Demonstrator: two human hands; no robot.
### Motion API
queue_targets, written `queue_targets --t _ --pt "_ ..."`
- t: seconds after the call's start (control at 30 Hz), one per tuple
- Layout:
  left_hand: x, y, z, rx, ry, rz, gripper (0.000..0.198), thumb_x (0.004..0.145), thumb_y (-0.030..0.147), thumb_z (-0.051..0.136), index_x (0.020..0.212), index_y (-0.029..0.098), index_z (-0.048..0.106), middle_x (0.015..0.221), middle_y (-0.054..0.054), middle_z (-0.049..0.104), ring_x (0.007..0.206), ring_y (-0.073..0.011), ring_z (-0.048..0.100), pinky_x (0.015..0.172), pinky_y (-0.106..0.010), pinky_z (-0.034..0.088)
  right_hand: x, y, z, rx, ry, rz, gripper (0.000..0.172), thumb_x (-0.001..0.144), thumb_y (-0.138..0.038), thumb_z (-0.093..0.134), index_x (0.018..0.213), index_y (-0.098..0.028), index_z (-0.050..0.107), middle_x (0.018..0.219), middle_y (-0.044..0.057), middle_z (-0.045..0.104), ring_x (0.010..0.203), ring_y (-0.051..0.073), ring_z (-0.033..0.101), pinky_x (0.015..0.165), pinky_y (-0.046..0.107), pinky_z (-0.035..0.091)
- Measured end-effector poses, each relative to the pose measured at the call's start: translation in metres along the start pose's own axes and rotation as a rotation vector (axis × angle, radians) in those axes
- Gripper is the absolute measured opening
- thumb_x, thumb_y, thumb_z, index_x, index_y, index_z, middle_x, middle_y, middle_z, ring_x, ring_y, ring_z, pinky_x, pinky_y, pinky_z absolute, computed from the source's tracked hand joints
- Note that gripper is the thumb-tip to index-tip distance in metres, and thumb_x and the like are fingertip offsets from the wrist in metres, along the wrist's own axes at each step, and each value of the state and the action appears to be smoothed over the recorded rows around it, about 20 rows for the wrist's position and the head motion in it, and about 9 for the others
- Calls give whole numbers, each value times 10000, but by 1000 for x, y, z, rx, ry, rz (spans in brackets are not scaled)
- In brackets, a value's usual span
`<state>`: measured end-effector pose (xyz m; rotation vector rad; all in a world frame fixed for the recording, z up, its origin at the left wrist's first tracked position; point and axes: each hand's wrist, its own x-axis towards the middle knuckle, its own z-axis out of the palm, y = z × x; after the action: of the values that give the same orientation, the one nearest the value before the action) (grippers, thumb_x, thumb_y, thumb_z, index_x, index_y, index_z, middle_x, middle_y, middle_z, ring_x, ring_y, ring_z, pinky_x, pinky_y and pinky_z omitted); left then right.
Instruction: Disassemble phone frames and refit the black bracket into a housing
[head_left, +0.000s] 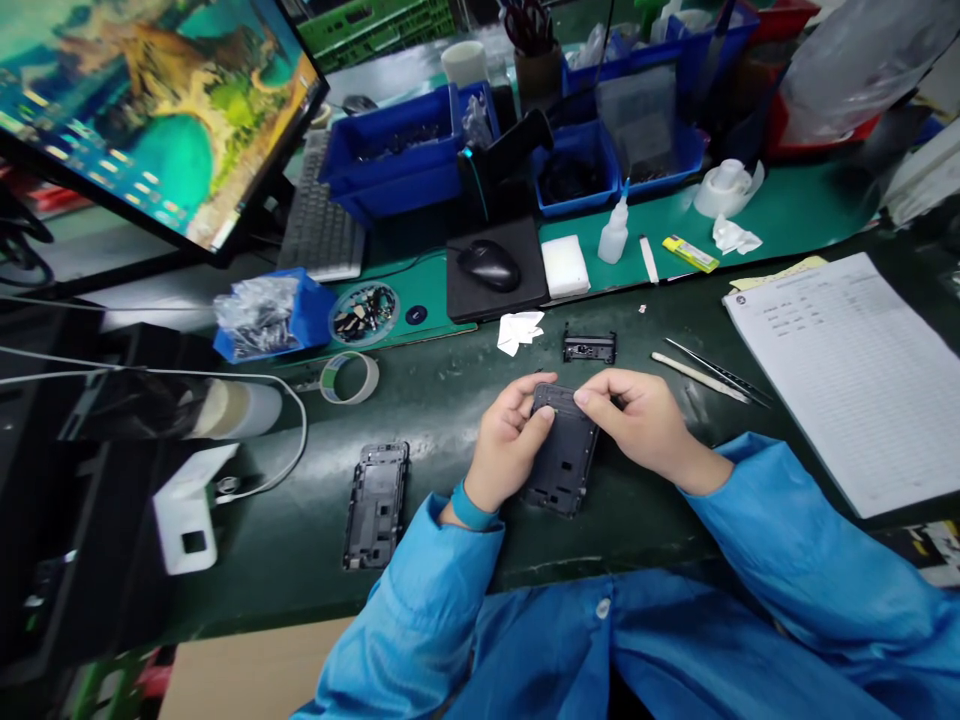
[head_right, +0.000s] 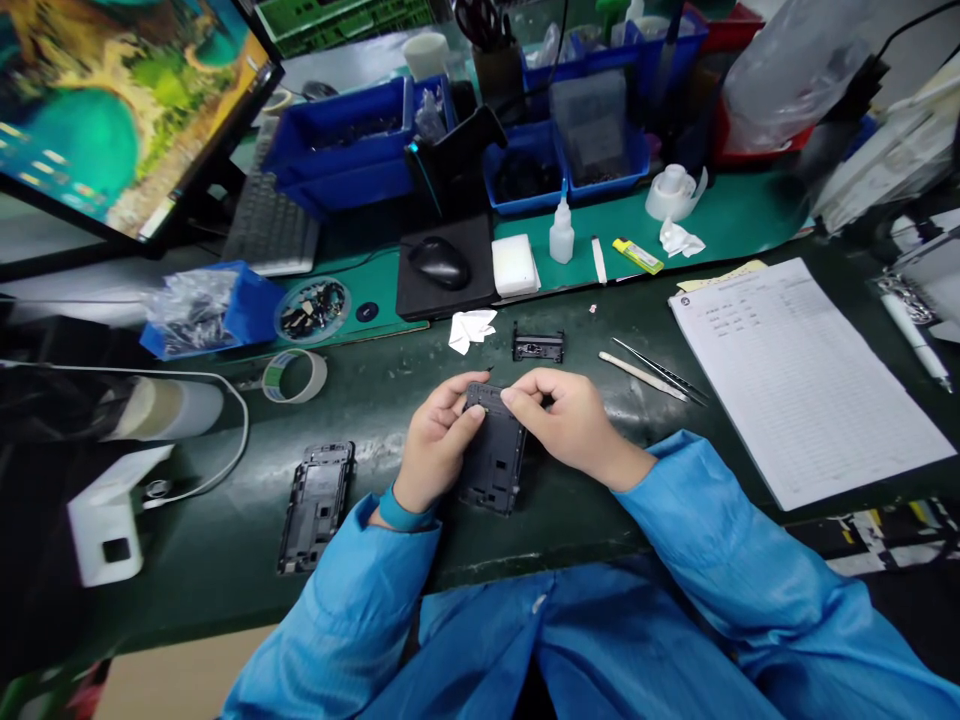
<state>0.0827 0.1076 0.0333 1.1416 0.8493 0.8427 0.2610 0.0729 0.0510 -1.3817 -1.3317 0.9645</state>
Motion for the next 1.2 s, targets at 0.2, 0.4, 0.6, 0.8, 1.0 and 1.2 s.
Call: queue_targets --t 0.2,0.4,0.6,0.8,1.0,1.2 --pt "1 0 1 -41 18 -51 446 768 469 845 1080 200 677 769 0 750 585 -127 647 568 -235 535 -1 3 2 -14 -10 20 362 885 -509 632 682 -210 649 650 20 664 602 157 570 539 266 440" --pt "1 -1 3 -98 22 -75 500 766 483 845 1146 202 679 763 5 746 618 -144 671 597 -252 558 2 5 1 1 -1 34 351 878 -491 636 671 -208 645 648 20 657 607 157 566 554 270 456" --pt "3 -3 2 -89 40 -93 478 727 501 877 1042 190 696 824 -12 755 643 -138 670 617 -254 568 4 8 1 5 -52 29 401 900 -552 634 697 -207 666 685 21 675 659 170 602 627 292 504" --pt "6 -12 0 -91 110 -42 479 751 497 858 1082 194 690 891 -31 769 748 -168 706 724 -293 599 7 16 2 67 -75 77 509 931 -670 561 810 -205 727 738 29 693 700 188 635 651 309 531" --pt "11 -23 1 -49 120 23 478 825 497 777 1176 186 680 876 -35 750 740 -180 699 691 -303 588 11 19 0 65 -58 74 538 842 -732 648 771 -200 679 622 -7 625 576 158 587 566 283 490" --pt "-35 -35 -2 405 211 313 441 940 306 605 1369 204 591 1330 -131 697 1171 -248 685 1028 -419 558 -5 26 -9 23 -165 207 609 819 -809 606 795 -203 650 429 -74 462 388 114 415 435 243 330"
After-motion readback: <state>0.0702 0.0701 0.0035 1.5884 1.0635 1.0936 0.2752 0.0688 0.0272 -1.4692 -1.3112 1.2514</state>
